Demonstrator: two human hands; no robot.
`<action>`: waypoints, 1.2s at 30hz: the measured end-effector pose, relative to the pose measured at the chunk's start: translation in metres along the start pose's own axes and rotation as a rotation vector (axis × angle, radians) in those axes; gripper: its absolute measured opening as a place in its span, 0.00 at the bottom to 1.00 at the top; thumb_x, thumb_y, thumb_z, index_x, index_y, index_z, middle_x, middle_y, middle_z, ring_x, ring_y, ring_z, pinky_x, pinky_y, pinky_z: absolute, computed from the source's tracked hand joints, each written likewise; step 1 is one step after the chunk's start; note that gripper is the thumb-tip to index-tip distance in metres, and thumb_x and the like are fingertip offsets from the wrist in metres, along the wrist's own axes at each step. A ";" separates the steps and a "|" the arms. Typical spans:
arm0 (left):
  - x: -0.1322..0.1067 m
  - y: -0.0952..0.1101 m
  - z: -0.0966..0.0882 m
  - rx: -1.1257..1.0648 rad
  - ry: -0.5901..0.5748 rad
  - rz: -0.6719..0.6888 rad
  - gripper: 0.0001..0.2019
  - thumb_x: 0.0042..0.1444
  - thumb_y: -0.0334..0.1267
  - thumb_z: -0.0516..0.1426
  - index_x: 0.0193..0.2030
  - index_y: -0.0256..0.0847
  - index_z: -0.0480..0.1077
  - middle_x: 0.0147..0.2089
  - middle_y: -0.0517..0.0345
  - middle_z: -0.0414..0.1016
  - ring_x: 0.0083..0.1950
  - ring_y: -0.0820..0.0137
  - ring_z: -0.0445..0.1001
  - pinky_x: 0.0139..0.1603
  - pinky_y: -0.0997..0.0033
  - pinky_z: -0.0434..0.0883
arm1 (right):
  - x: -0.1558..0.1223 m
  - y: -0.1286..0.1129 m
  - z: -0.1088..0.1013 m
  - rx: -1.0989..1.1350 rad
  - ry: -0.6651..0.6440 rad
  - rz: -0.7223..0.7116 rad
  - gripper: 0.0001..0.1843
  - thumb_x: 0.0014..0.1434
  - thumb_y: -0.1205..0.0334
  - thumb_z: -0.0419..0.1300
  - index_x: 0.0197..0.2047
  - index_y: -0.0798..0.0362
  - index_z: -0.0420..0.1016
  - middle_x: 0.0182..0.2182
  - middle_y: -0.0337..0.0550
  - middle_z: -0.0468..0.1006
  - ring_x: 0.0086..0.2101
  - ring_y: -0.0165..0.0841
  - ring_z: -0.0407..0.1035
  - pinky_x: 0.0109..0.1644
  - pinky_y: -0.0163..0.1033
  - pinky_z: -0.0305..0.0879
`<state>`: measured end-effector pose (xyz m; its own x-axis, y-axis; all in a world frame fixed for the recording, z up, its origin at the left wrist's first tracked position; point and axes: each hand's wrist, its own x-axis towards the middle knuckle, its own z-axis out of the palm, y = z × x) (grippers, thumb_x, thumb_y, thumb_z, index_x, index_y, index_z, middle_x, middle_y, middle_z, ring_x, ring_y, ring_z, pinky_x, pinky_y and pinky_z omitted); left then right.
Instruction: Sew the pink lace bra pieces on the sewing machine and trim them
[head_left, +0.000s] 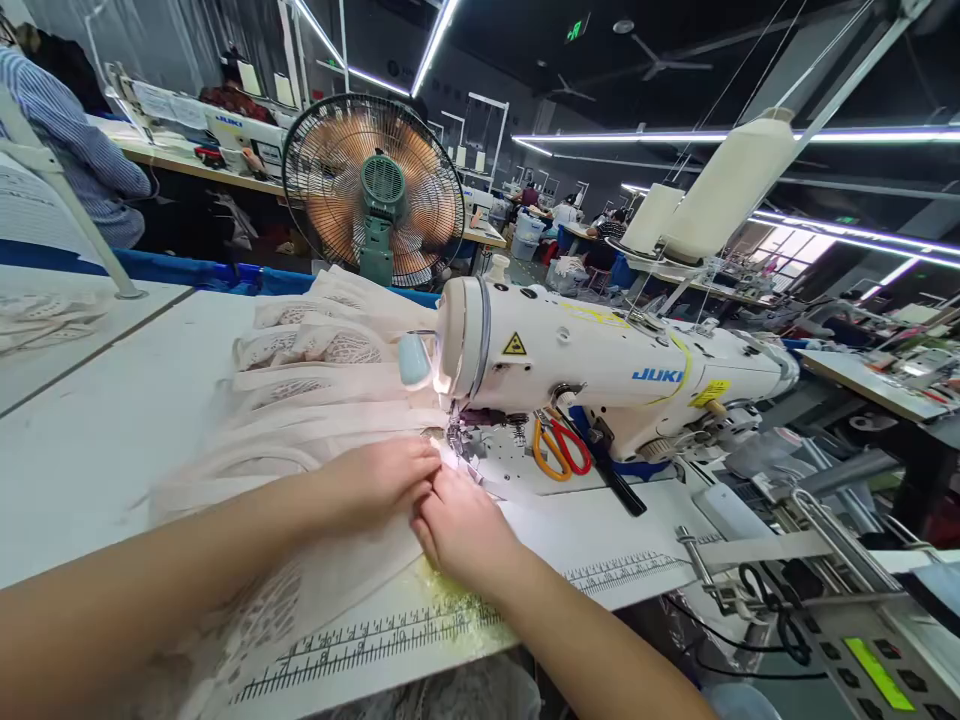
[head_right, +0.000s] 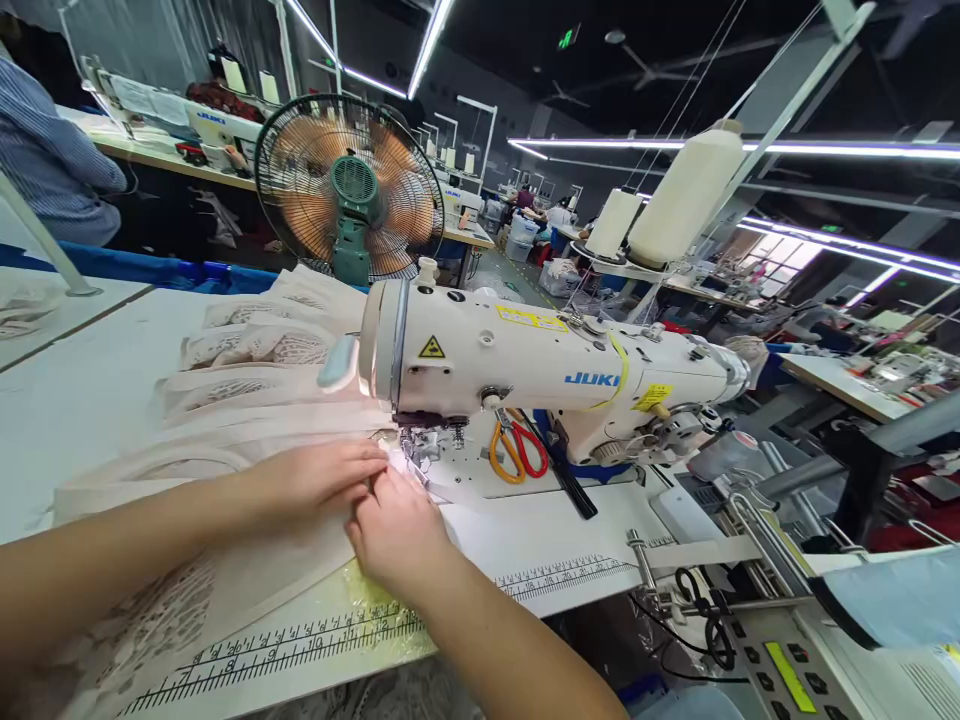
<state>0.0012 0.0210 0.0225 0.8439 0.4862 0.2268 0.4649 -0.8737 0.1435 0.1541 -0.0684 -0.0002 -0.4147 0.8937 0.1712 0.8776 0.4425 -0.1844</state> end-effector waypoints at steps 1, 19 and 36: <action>-0.009 0.003 0.004 -0.002 -0.016 0.048 0.16 0.62 0.37 0.49 0.50 0.36 0.74 0.51 0.47 0.79 0.51 0.63 0.76 0.52 0.68 0.73 | -0.002 0.000 0.000 0.010 0.002 -0.005 0.19 0.63 0.62 0.58 0.55 0.61 0.71 0.58 0.58 0.71 0.61 0.43 0.60 0.66 0.48 0.57; -0.001 -0.001 0.021 0.112 -0.085 0.003 0.18 0.65 0.42 0.50 0.53 0.33 0.71 0.58 0.42 0.73 0.57 0.57 0.72 0.56 0.62 0.68 | -0.051 0.010 0.022 0.026 0.488 -0.039 0.15 0.63 0.65 0.49 0.50 0.57 0.70 0.49 0.57 0.78 0.52 0.45 0.71 0.53 0.53 0.73; 0.009 0.009 0.016 0.198 -0.113 -0.005 0.12 0.62 0.41 0.54 0.45 0.35 0.72 0.46 0.46 0.75 0.45 0.58 0.73 0.44 0.61 0.71 | -0.051 0.011 0.019 0.076 0.441 0.010 0.15 0.61 0.66 0.50 0.50 0.57 0.70 0.49 0.55 0.78 0.50 0.45 0.72 0.55 0.52 0.71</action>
<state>0.0177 0.0171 0.0109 0.8609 0.4954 0.1154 0.5032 -0.8627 -0.0504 0.1805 -0.1077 -0.0293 -0.2495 0.7887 0.5619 0.8540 0.4527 -0.2563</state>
